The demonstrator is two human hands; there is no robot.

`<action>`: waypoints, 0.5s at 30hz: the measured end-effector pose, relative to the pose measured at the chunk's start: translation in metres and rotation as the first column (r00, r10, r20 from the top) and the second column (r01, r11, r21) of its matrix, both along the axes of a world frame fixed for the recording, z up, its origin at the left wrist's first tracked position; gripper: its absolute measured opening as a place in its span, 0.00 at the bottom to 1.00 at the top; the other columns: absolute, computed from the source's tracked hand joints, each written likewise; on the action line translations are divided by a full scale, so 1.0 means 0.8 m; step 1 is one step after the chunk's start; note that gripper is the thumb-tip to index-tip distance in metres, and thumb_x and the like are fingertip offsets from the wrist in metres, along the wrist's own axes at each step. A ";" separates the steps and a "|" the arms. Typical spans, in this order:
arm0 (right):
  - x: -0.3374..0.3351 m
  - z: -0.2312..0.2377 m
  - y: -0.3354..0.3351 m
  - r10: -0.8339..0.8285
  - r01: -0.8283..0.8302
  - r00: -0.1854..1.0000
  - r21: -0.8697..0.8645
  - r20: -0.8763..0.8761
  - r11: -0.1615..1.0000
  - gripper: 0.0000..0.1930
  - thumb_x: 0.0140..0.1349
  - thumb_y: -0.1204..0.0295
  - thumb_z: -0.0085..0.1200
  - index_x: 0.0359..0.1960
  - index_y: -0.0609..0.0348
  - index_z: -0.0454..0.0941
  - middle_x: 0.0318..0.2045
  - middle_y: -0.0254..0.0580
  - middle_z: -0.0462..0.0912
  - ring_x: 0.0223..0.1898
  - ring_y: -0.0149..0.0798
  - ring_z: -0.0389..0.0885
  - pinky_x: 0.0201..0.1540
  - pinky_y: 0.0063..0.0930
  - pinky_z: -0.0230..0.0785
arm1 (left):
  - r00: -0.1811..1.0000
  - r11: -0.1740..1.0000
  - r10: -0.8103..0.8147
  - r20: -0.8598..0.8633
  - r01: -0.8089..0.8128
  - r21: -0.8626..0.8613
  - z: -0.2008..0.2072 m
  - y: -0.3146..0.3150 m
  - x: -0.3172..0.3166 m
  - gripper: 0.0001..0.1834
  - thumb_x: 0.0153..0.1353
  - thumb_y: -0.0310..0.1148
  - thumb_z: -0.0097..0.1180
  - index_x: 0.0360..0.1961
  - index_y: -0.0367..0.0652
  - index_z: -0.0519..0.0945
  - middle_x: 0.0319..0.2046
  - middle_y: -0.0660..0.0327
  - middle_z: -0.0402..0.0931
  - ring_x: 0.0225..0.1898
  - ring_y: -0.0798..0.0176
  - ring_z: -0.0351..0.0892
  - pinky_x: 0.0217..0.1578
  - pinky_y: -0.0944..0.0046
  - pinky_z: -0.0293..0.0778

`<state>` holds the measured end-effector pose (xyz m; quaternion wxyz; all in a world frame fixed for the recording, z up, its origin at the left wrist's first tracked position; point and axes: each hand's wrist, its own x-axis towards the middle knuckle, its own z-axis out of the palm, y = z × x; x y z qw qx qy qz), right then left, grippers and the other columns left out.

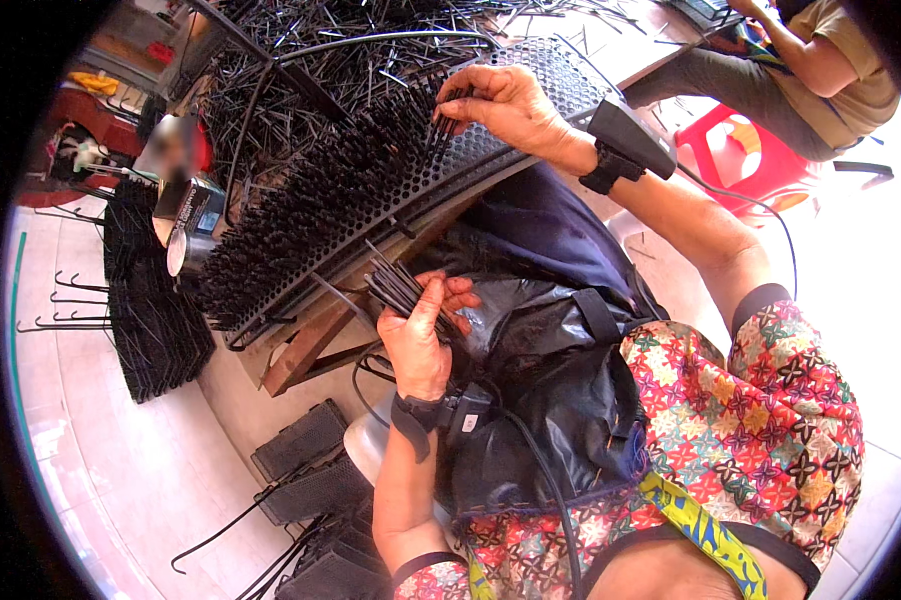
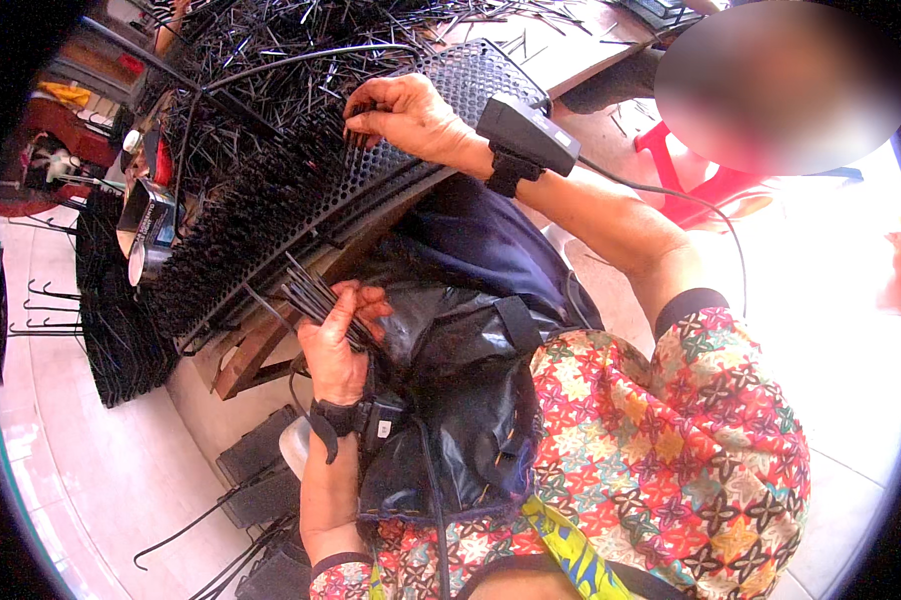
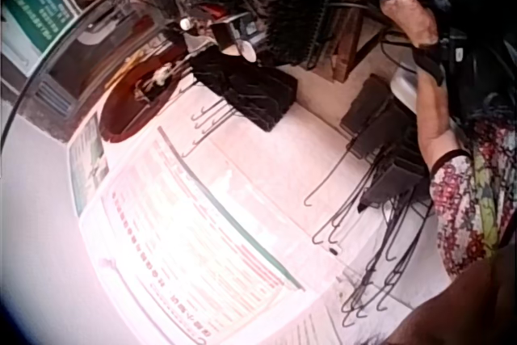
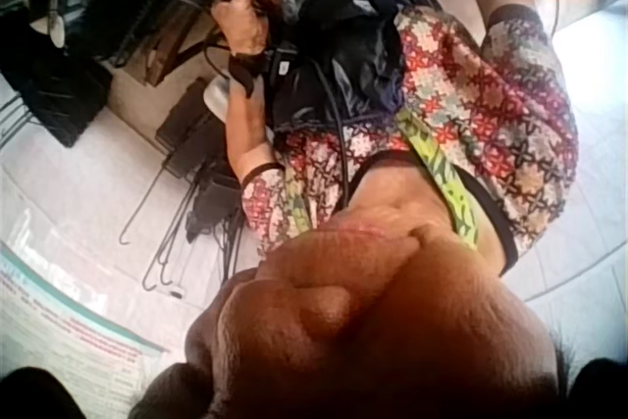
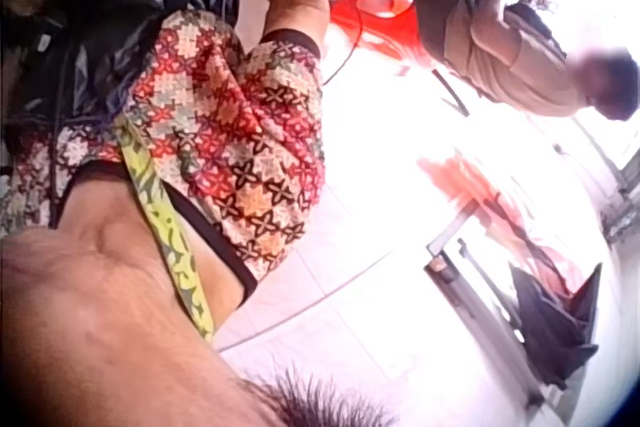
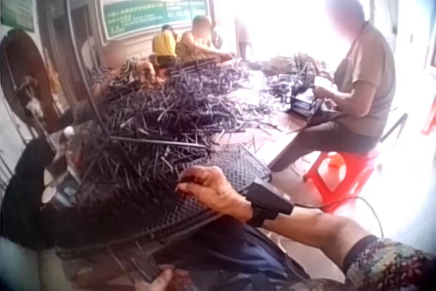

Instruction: The person picks up black cable ties one at a time and inserts them into individual holes in a black plastic grid.

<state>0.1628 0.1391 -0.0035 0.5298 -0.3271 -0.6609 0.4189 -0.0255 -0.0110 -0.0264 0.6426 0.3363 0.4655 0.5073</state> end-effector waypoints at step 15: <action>-0.043 0.030 -0.007 -0.193 -0.025 0.821 0.372 0.537 0.928 0.04 0.45 0.75 0.50 0.23 0.63 0.73 0.18 0.53 0.73 0.24 0.51 0.74 0.27 0.35 0.67 | 1.000 1.000 -0.024 0.009 0.024 0.010 0.003 0.001 0.001 0.11 0.54 0.33 0.52 0.33 0.36 0.71 0.27 0.52 0.75 0.25 0.62 0.76 0.18 0.71 0.67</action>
